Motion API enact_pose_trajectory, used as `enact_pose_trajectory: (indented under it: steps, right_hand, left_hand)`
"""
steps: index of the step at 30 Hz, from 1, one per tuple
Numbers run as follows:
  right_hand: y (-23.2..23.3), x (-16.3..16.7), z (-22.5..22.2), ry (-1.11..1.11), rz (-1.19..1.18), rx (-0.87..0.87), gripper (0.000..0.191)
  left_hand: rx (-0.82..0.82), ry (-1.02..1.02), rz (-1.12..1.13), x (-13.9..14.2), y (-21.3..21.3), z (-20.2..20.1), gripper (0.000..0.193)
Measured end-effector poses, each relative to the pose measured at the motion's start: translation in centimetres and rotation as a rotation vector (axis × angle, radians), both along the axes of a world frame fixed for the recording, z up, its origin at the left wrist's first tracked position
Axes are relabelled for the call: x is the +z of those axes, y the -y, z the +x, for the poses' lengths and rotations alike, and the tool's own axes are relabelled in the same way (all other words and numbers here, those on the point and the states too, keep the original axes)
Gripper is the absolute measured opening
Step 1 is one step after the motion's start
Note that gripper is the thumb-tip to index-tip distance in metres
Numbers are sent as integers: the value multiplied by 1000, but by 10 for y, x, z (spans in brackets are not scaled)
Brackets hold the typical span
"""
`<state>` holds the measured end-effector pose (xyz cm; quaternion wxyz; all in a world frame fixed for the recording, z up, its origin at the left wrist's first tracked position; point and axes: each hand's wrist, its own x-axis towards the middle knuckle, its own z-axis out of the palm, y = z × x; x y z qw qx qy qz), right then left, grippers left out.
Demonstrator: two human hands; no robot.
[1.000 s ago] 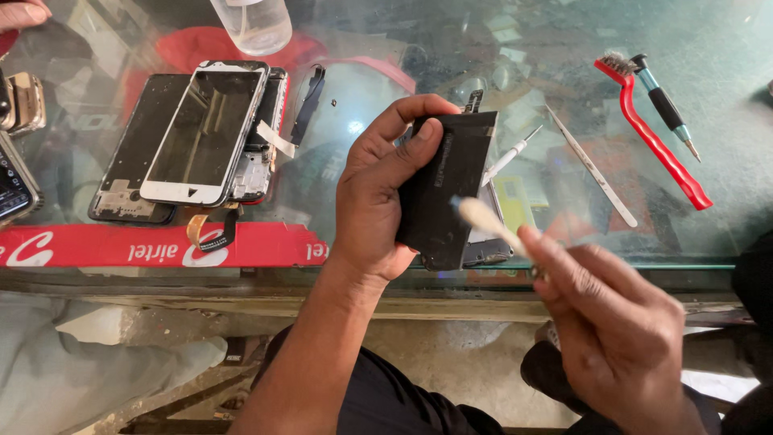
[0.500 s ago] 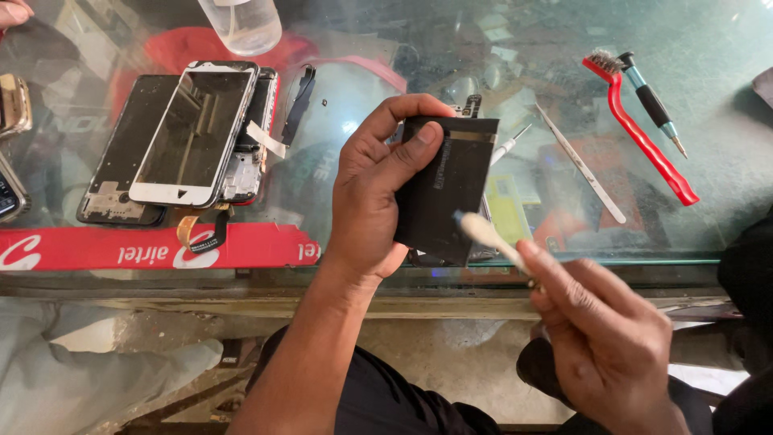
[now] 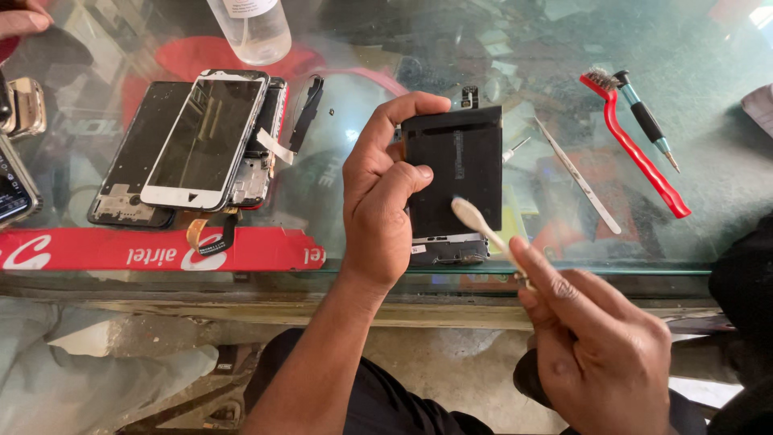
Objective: The person works at a glass counter on a disassembled smartphone, using a screwdriver to pry and unscrew components inside the phone frame. They then lift the battery out of the phone and clean the battery's surface with a small brush, holding it up while brushing.
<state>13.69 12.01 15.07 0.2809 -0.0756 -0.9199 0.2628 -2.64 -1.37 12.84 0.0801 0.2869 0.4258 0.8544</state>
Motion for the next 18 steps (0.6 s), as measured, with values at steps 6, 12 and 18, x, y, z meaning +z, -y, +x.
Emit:
enact_pose_trajectory:
  steps: [6, 12, 18]
  right_hand:
    - [5, 4, -20, -55, -31, -35, 51]
    - [10, 4, -23, -86, -26, -4, 49]
    - [15, 9, -27, -102, 69, 45, 50]
  left_hand:
    - [-41, 13, -10, 7, 0, 7, 57]
    - [-14, -48, -80, 7, -4, 9, 50]
    - [11, -72, -143, 4, -5, 10, 44]
